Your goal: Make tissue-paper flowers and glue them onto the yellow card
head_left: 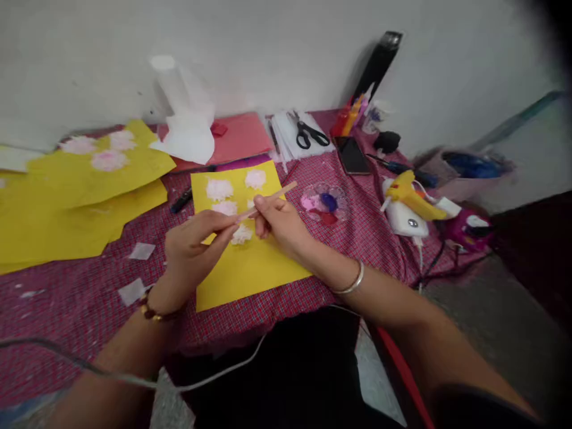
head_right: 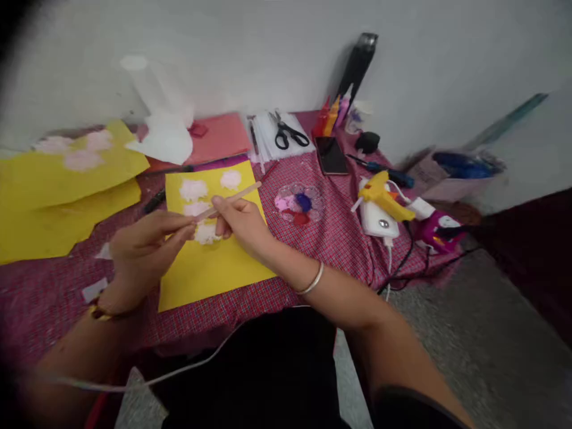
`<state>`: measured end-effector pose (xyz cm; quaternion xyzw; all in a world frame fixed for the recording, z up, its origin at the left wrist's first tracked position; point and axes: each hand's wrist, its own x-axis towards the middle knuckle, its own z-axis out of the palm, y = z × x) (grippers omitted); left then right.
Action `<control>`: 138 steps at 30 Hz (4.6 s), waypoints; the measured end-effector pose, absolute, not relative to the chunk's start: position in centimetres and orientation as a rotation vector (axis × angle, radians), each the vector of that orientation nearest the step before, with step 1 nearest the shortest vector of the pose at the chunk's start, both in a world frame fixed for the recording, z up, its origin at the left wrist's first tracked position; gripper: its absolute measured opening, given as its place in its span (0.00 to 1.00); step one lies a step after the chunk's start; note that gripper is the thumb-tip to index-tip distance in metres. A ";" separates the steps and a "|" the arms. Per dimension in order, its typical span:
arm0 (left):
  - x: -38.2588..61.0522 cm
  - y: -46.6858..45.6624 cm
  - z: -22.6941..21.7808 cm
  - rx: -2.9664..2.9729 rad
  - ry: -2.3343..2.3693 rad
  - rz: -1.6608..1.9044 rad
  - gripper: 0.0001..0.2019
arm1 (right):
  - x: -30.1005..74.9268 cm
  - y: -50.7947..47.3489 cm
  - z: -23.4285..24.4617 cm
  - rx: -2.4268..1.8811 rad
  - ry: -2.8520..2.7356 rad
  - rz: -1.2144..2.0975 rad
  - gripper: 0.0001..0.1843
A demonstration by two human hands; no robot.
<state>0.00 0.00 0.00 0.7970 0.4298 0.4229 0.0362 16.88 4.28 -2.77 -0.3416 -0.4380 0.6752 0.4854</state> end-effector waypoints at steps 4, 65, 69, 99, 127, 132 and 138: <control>-0.1 -0.2 0.1 2.224 1.407 1.252 0.04 | 17.0 4.3 -2.0 -0.715 -0.999 1.763 0.15; -4.2 2.8 -2.5 1.939 1.260 0.415 0.07 | 17.5 3.2 -3.7 -0.714 -1.997 1.272 0.15; -4.3 2.9 -2.6 1.948 1.273 0.410 0.07 | 17.6 3.0 -4.1 -0.798 -2.000 1.248 0.17; -10.9 -4.2 6.0 1.646 1.836 0.917 0.10 | 18.1 2.1 -2.7 -0.698 -2.225 1.053 0.17; -5.5 -4.1 4.6 1.185 1.763 1.296 0.07 | 18.2 3.1 -1.9 -0.743 -1.459 1.262 0.10; -1.4 0.9 2.0 1.197 1.429 1.257 0.06 | 18.7 3.3 -1.7 -0.713 -1.409 1.252 0.12; -0.5 1.6 -0.2 1.180 1.391 1.105 0.07 | 18.6 3.2 -1.7 -0.666 -1.450 1.285 0.11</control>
